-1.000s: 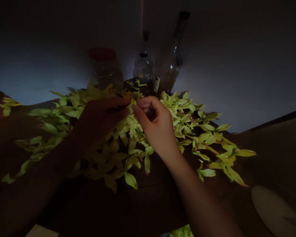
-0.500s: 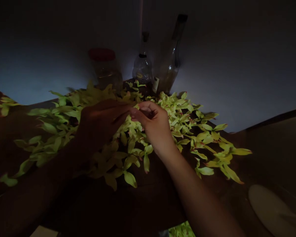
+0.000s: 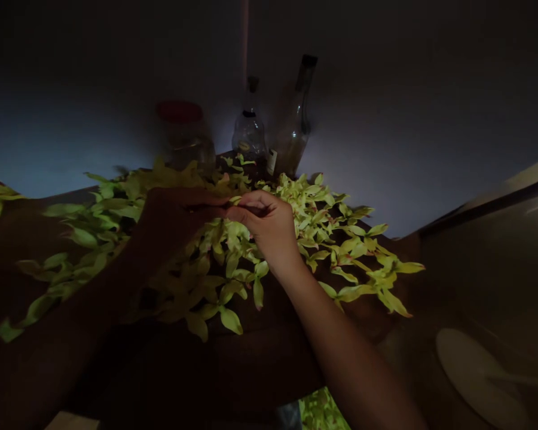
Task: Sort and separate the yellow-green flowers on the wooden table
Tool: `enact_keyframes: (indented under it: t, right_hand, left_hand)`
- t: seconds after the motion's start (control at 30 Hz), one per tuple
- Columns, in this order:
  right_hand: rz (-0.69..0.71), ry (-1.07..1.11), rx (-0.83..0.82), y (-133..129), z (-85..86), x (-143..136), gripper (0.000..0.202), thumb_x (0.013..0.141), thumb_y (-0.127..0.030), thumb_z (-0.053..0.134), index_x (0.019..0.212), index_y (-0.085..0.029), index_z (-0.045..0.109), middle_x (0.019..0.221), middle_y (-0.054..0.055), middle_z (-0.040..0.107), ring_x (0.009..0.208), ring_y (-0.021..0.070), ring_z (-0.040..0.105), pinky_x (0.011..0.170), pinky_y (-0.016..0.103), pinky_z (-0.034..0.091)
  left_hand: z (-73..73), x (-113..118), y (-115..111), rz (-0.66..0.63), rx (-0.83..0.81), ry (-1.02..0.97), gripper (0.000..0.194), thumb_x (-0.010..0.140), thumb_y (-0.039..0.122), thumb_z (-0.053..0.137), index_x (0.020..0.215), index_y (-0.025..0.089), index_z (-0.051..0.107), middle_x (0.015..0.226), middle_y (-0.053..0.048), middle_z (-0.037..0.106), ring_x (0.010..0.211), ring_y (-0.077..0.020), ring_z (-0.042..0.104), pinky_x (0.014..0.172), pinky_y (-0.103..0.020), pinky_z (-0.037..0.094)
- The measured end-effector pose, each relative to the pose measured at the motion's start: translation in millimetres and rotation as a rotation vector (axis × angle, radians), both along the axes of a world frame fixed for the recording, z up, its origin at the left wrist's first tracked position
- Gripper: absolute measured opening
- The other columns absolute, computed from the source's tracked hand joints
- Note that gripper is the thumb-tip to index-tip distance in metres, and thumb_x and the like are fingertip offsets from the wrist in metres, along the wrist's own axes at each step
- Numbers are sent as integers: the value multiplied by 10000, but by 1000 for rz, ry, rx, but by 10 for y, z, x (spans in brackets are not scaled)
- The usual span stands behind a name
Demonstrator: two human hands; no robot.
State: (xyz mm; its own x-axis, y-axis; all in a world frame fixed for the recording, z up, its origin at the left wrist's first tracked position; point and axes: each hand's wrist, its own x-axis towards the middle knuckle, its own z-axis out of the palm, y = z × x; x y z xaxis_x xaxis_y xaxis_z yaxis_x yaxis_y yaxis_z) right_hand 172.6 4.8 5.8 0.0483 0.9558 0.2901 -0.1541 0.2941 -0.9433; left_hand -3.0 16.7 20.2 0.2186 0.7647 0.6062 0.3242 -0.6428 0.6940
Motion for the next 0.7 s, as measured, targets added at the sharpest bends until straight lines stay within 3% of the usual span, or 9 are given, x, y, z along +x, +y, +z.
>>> enact_keyframes:
  t: [0.2, 0.53, 0.7]
  right_hand:
    - [-19, 58, -1, 8, -13, 6, 287, 585, -272, 942, 748, -207, 715, 695, -50, 675, 653, 81, 604, 650, 215, 479]
    - [-3, 16, 19, -33, 16, -36, 304, 620, -363, 920, 754, -219, 688, 696, -42, 664, 652, 103, 619, 683, 261, 542]
    - [-19, -6, 37, -45, 34, -22, 309, 647, -380, 907, 760, -213, 673, 675, -45, 655, 615, 94, 592, 638, 250, 509]
  left_hand:
    - [46, 32, -54, 60, 26, 127, 163, 891, 249, 731, 1037, 246, 803, 1019, 20, 793, 900, -158, 747, 868, -217, 549]
    - [85, -2, 13, -43, -154, -57, 89, 773, 221, 773, 857, 216, 801, 857, 16, 784, 813, -161, 729, 785, -209, 559]
    - [40, -2, 16, -105, -137, -99, 175, 791, 323, 824, 951, 279, 768, 879, 37, 780, 819, -170, 724, 776, -258, 586]
